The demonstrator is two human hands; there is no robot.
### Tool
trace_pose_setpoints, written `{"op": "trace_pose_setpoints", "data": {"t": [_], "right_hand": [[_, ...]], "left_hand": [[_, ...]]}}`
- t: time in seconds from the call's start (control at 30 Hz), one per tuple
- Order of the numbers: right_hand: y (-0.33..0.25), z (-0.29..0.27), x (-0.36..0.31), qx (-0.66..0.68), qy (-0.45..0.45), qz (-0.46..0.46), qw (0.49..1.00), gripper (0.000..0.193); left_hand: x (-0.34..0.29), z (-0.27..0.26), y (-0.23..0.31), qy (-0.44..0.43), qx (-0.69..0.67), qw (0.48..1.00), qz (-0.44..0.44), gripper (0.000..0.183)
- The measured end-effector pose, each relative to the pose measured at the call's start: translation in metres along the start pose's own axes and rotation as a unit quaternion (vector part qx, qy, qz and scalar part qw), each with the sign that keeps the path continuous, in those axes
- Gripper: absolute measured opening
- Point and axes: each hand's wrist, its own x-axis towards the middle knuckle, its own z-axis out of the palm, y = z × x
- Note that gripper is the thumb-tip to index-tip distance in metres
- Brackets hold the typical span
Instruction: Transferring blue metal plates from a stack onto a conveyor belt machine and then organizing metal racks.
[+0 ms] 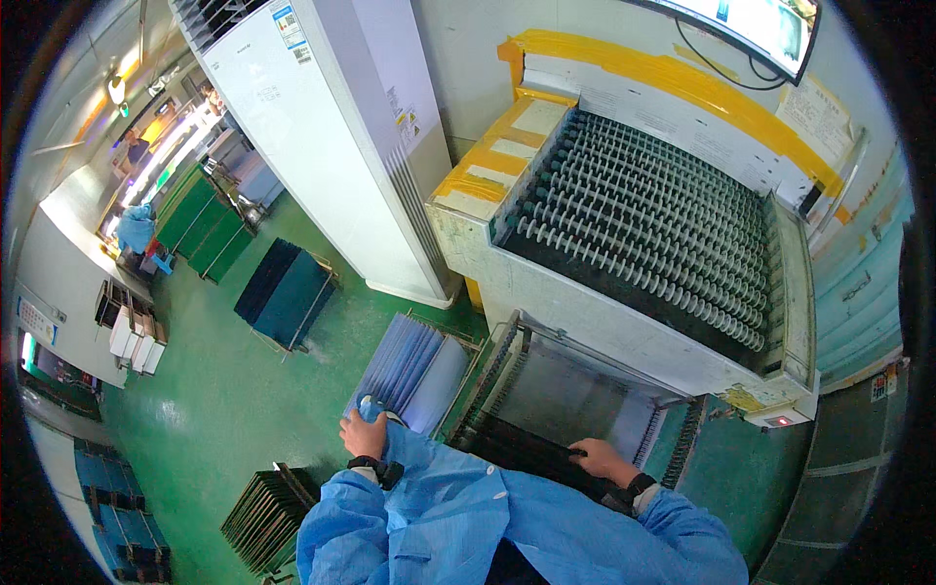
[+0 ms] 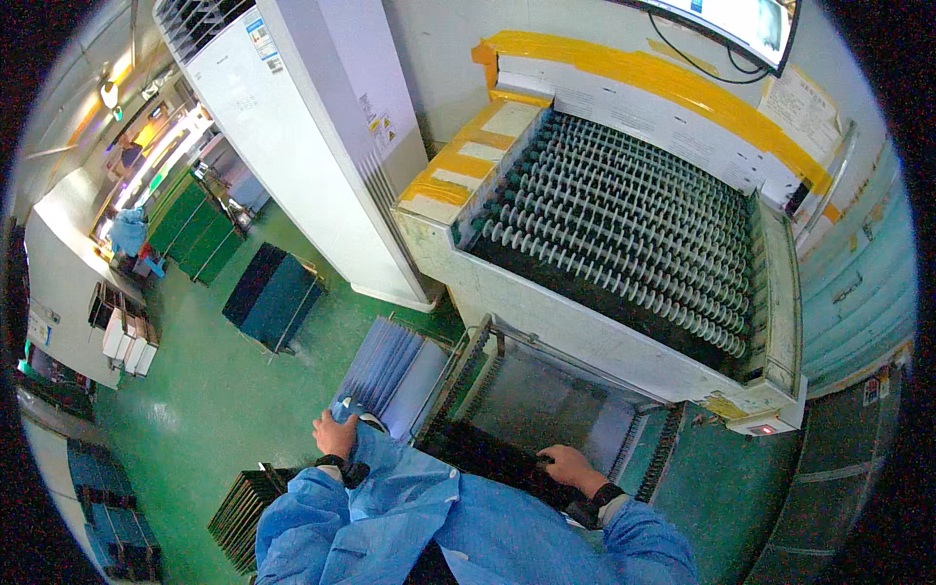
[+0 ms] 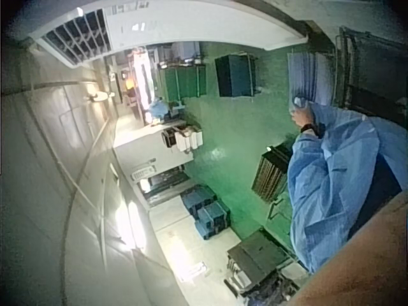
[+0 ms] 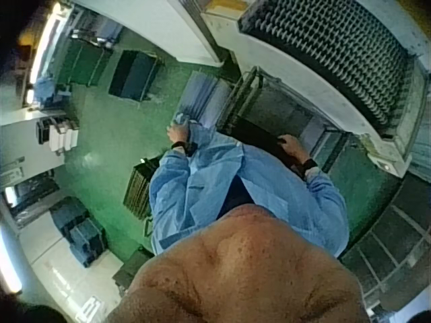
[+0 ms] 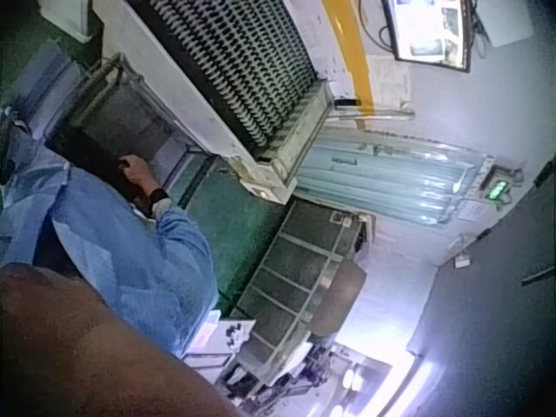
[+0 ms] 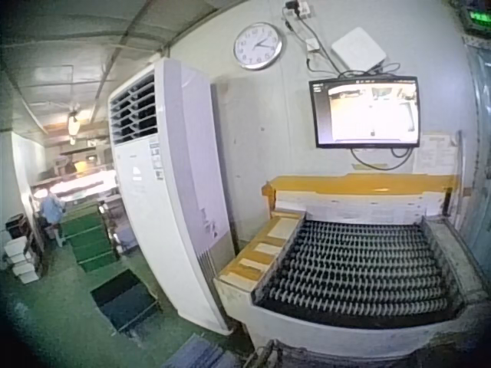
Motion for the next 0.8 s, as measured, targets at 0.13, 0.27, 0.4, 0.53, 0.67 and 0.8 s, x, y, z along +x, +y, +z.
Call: {"op": "trace_pose_setpoints", "data": {"t": [0.13,0.27,0.4,0.53,0.67,0.8], "right_hand": [[0.0,-0.001,0.001,0.001,-0.004,-0.002,1.0,0.039],[-0.008,-0.01,0.008,0.008,-0.007,0.003,1.0,0.039],[-0.001,-0.007,0.01,0.007,0.001,-0.004,1.0,0.037],[0.008,0.001,0.011,-0.001,0.023,-0.022,0.999,0.035],[0.005,-0.001,0.011,-0.009,0.028,-0.026,0.999,0.035],[-0.002,-0.006,0.009,-0.006,0.027,-0.034,0.999,0.036]], "left_hand": [[0.0,0.0,-0.001,0.005,0.002,1.0,0.001,0.074],[0.012,0.002,0.005,0.011,0.005,1.0,-0.002,0.075],[0.012,0.003,0.006,0.007,0.003,1.0,-0.001,0.076],[0.012,0.004,0.004,0.013,0.003,1.0,0.005,0.075],[0.011,0.003,0.005,0.018,0.003,1.0,0.005,0.073],[0.009,0.001,0.006,0.017,-0.002,1.0,0.005,0.073]]}}
